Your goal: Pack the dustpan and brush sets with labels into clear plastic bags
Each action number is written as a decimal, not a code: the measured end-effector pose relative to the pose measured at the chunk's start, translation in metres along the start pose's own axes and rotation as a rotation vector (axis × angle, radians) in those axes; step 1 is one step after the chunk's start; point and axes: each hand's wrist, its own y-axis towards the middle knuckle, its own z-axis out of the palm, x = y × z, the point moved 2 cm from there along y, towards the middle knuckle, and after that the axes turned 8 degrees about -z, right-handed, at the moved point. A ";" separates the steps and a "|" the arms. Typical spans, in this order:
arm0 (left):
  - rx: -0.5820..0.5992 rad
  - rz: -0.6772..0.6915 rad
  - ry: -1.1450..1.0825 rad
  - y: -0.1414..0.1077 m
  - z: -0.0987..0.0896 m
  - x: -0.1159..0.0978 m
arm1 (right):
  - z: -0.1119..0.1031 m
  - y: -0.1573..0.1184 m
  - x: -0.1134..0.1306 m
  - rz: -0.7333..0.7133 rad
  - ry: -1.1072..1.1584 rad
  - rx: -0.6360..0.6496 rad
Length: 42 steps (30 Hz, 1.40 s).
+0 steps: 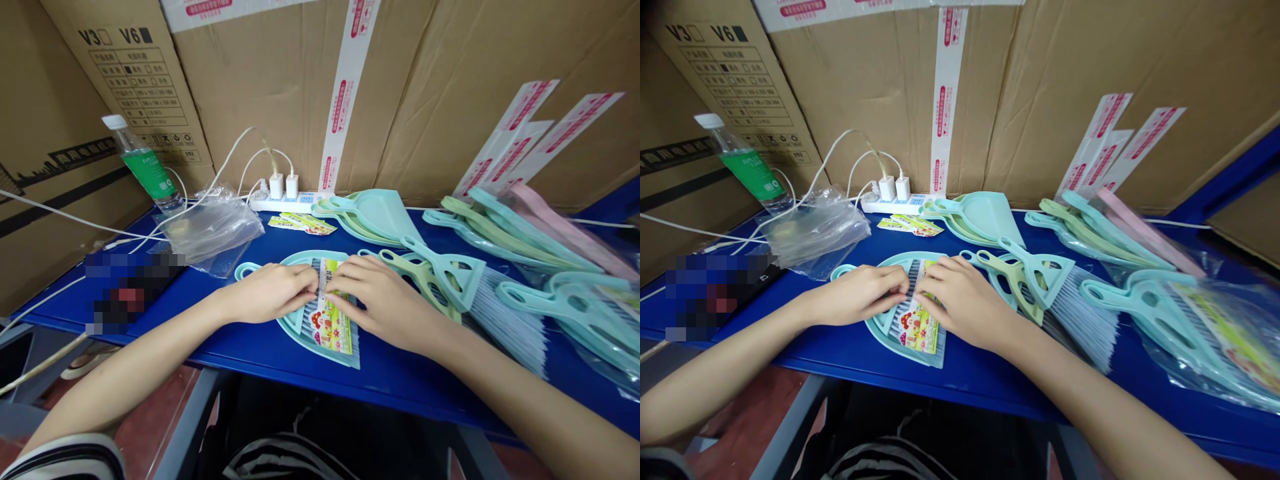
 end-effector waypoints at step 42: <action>-0.016 -0.110 0.095 0.000 0.002 0.001 | -0.006 -0.017 0.021 -0.008 -0.132 0.193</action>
